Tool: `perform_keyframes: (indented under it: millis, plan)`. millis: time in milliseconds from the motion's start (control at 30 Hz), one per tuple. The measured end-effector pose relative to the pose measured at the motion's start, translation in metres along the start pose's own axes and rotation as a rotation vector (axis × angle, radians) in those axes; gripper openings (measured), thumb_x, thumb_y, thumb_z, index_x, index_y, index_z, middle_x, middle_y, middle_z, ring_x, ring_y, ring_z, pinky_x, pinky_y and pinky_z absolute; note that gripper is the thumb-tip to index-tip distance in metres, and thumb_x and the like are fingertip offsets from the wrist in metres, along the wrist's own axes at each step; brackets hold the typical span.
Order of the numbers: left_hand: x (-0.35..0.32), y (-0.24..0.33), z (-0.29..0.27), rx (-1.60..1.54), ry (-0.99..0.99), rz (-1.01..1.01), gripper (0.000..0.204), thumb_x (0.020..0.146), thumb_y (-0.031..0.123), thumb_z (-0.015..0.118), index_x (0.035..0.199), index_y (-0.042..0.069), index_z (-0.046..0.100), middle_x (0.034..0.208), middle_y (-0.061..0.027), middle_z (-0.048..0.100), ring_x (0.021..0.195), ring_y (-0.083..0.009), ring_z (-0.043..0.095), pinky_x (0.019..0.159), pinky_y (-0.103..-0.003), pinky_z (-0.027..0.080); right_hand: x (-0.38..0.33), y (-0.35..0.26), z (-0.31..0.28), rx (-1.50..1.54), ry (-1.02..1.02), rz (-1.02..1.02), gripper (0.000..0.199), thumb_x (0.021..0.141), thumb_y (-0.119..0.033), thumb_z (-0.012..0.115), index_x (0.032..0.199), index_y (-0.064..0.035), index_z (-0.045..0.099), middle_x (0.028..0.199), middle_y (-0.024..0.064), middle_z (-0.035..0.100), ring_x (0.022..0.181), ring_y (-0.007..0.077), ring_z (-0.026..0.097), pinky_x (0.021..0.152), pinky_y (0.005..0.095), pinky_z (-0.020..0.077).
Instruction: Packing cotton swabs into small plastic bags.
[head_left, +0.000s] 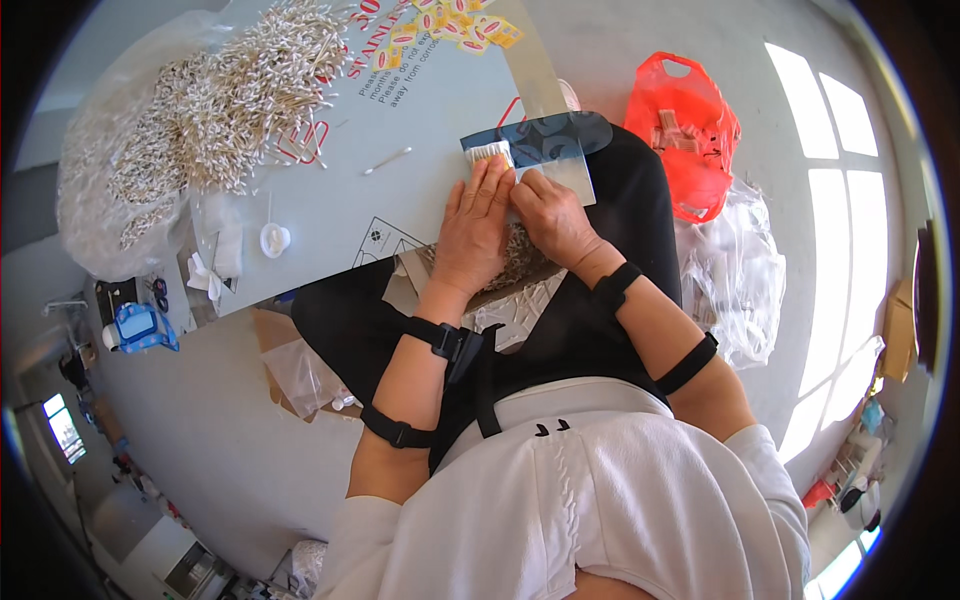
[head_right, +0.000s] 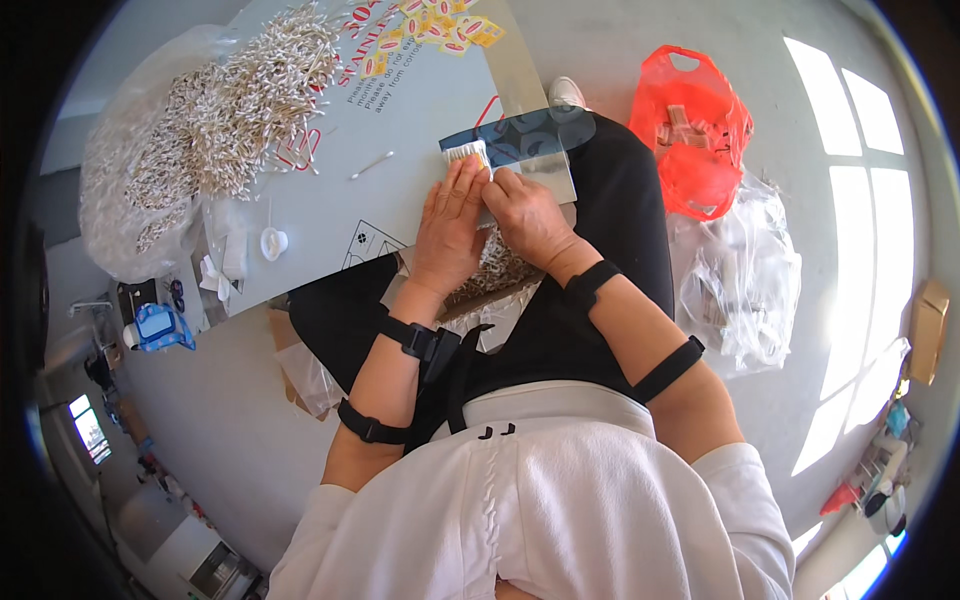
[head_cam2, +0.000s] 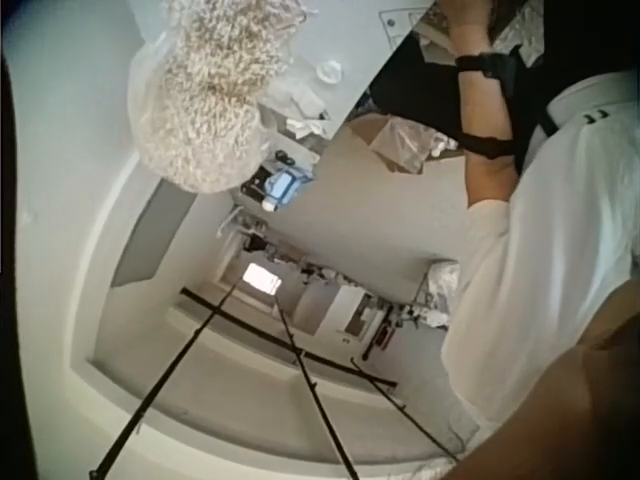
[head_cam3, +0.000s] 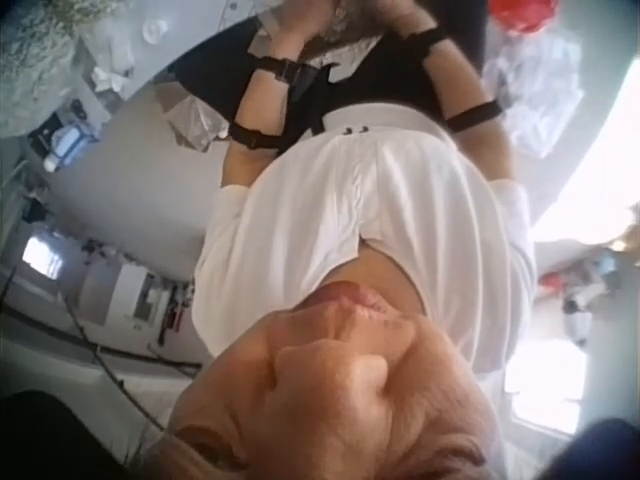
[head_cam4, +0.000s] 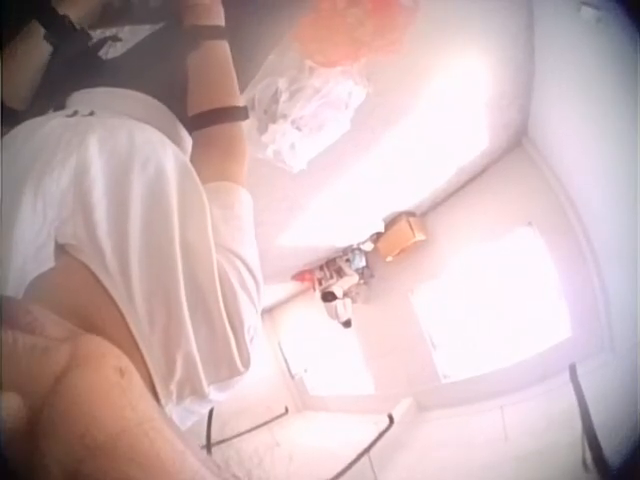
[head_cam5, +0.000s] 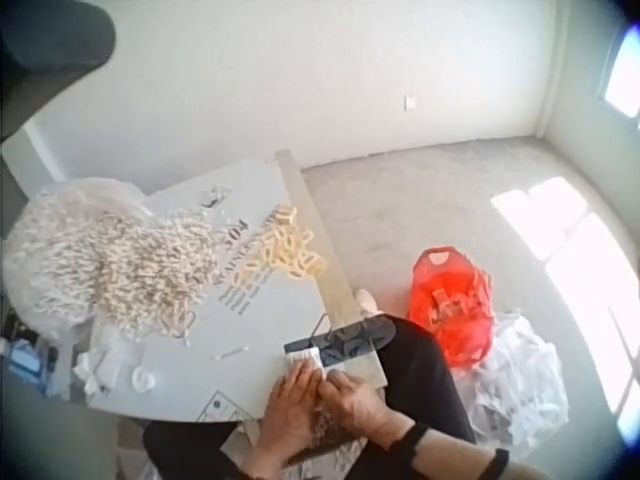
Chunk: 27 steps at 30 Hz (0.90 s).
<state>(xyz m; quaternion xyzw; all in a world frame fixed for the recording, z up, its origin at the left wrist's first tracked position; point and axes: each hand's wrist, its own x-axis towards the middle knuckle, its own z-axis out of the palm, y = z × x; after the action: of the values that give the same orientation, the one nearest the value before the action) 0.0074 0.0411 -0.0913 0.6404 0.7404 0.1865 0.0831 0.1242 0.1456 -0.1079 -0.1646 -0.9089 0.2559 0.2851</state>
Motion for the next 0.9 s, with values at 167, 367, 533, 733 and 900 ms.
perform_keyframes:
  millis: [167, 367, 533, 733, 900]
  plan:
    - [0.005, -0.006, -0.027, -0.253, 0.102, 0.032, 0.058, 0.068, -0.007, 0.063, 0.124, 0.006, 0.052, 0.131, -0.0093, 0.049, 0.122, -0.0272, 0.046, 0.099, -0.039, 0.039, 0.006, -0.004, -0.013, 0.071, 0.009, 0.030, 0.011, 0.076, 0.001, 0.057, 0.080, -0.0024, 0.047, 0.078, 0.0133, 0.047, 0.067, 0.0342, 0.054, 0.059, 0.0401, 0.0464]
    - [0.009, -0.002, -0.051, -0.525, 0.281, -0.052, 0.032, 0.068, -0.009, 0.063, 0.098, 0.002, 0.063, 0.100, -0.0106, 0.062, 0.094, -0.0263, 0.059, 0.078, -0.032, 0.049, 0.022, -0.023, -0.042, 0.191, -0.040, 0.066, 0.013, 0.078, 0.002, 0.056, 0.084, -0.0012, 0.045, 0.080, 0.0147, 0.049, 0.072, 0.0368, 0.054, 0.061, 0.0410, 0.0457]
    - [0.010, 0.002, -0.061, -0.725, 0.254, -0.120, 0.015, 0.074, -0.007, 0.063, 0.088, 0.000, 0.063, 0.085, -0.0085, 0.060, 0.074, -0.0208, 0.059, 0.064, -0.028, 0.048, 0.030, -0.025, -0.051, 0.250, -0.069, 0.049, 0.013, 0.080, 0.001, 0.057, 0.084, -0.0007, 0.044, 0.080, 0.0143, 0.050, 0.071, 0.0368, 0.054, 0.060, 0.0398, 0.0444]
    - [0.011, -0.004, -0.059, -0.519, 0.251, 0.016, 0.012, 0.071, -0.007, 0.063, 0.080, -0.002, 0.058, 0.078, -0.0099, 0.055, 0.069, -0.0253, 0.055, 0.060, -0.032, 0.046, 0.026, -0.024, -0.048, 0.251, -0.098, 0.050, 0.013, 0.081, 0.000, 0.056, 0.084, -0.0002, 0.044, 0.080, 0.0151, 0.051, 0.073, 0.0367, 0.054, 0.062, 0.0395, 0.0442]
    - [0.010, 0.002, -0.044, -0.141, 0.421, 0.129, 0.013, 0.070, -0.008, 0.061, 0.076, 0.000, 0.052, 0.074, -0.0106, 0.051, 0.068, -0.0296, 0.052, 0.059, -0.037, 0.044, 0.028, -0.027, -0.046, 0.276, -0.055, 0.102, 0.015, 0.078, 0.001, 0.058, 0.088, -0.0004, 0.047, 0.083, 0.0160, 0.052, 0.078, 0.0371, 0.055, 0.066, 0.0399, 0.0467]
